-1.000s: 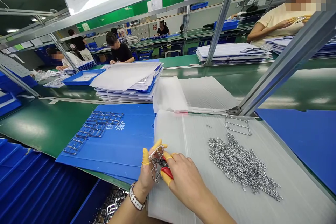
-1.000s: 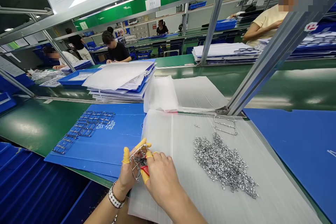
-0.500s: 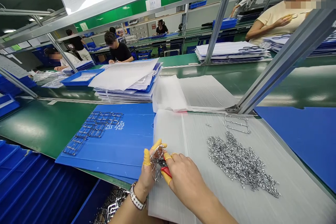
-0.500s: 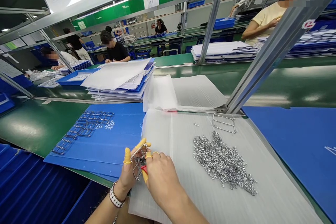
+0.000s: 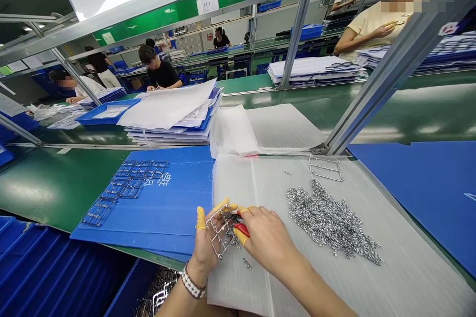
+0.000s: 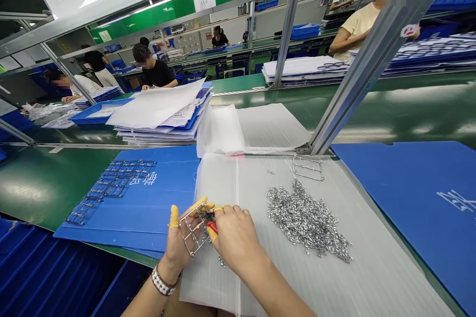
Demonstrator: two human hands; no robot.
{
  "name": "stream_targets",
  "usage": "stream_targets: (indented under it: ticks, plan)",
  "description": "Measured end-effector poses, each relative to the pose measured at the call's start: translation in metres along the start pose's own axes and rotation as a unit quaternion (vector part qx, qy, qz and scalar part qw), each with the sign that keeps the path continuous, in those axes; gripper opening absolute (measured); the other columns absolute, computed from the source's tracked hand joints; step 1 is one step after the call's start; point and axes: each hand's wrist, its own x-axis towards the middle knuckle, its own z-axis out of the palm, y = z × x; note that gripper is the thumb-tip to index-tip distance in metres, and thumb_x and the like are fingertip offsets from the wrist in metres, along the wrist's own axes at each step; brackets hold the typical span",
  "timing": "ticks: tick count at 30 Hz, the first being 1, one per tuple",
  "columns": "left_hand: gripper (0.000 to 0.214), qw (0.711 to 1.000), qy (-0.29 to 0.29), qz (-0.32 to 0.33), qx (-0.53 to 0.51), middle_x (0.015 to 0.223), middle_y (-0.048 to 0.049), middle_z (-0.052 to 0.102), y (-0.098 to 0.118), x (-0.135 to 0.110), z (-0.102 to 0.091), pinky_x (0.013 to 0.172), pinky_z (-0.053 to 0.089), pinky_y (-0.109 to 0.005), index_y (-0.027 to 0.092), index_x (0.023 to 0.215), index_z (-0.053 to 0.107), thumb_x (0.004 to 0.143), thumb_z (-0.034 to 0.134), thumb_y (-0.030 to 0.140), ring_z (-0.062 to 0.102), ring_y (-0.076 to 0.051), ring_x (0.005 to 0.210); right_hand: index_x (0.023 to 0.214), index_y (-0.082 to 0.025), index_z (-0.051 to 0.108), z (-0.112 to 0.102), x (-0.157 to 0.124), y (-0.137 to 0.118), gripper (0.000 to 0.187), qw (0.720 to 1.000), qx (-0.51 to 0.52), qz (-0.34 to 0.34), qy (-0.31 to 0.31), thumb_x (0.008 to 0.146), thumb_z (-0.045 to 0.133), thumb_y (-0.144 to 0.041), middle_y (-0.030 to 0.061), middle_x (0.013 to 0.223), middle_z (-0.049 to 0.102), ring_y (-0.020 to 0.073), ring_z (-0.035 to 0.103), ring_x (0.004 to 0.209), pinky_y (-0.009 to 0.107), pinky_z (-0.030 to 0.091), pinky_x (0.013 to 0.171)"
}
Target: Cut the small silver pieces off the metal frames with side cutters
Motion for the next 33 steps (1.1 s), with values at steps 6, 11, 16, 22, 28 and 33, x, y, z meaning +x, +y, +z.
stream_targets:
  ticks: [6,11,16,22,28,33]
  plan:
    - [0.068,1.000,0.003,0.012,0.026,0.116,-0.0130,0.064,0.002,-0.002,0.003,0.104,0.031,-0.040,0.015,0.116,0.062,0.084,0.029,0.065,0.051,-0.029,0.117,0.094,-0.017,0.063,-0.001,-0.001,-0.003,0.019,1.000,0.009,0.002,0.000,0.083,0.050,-0.026,0.0092,0.089,0.066,0.0262,0.060,0.085,0.036,0.039,0.070]
    - [0.067,0.999,-0.002,0.024,0.024,0.118,-0.0127,0.063,0.002,-0.003,0.005,0.104,0.031,-0.040,0.014,0.119,0.060,0.086,0.028,0.063,0.051,-0.028,0.118,0.095,-0.017,0.063,-0.005,0.001,-0.005,0.021,1.000,0.014,0.011,-0.012,0.083,0.049,-0.028,0.0098,0.091,0.066,0.0270,0.059,0.088,0.036,0.038,0.071]
    - [0.065,0.999,-0.001,0.022,0.028,0.118,-0.0120,0.063,0.000,-0.002,0.005,0.106,0.029,-0.040,0.014,0.119,0.061,0.086,0.032,0.062,0.049,-0.028,0.120,0.093,-0.018,0.063,-0.007,0.002,-0.005,0.019,0.999,0.022,0.018,-0.023,0.083,0.049,-0.028,0.0104,0.094,0.066,0.0267,0.059,0.090,0.035,0.037,0.072]
    - [0.062,0.999,-0.005,0.039,0.033,0.116,-0.0113,0.065,-0.002,-0.001,0.004,0.106,0.029,-0.042,0.016,0.117,0.062,0.086,0.034,0.061,0.051,-0.028,0.118,0.091,-0.018,0.063,-0.006,0.003,-0.006,0.016,1.000,0.005,0.011,-0.020,0.082,0.051,-0.023,0.0093,0.089,0.066,0.0256,0.060,0.085,0.034,0.037,0.068]
    - [0.063,0.999,0.006,0.032,0.012,0.113,-0.0137,0.065,0.003,-0.001,0.008,0.101,0.036,-0.040,0.013,0.115,0.063,0.086,0.033,0.060,0.058,-0.026,0.106,0.094,-0.018,0.063,-0.003,-0.003,-0.002,0.016,1.000,-0.014,0.012,-0.002,0.081,0.055,-0.024,0.0089,0.088,0.065,0.0258,0.059,0.085,0.034,0.035,0.069]
    - [0.068,0.997,0.037,0.008,-0.066,0.111,-0.0176,0.064,0.007,0.005,0.005,0.094,0.042,-0.042,0.010,0.114,0.063,0.084,0.033,0.063,0.062,-0.027,0.096,0.091,-0.017,0.063,0.008,-0.013,0.003,0.015,1.000,-0.009,0.023,-0.011,0.081,0.054,-0.024,0.0090,0.089,0.065,0.0265,0.057,0.086,0.036,0.034,0.070]
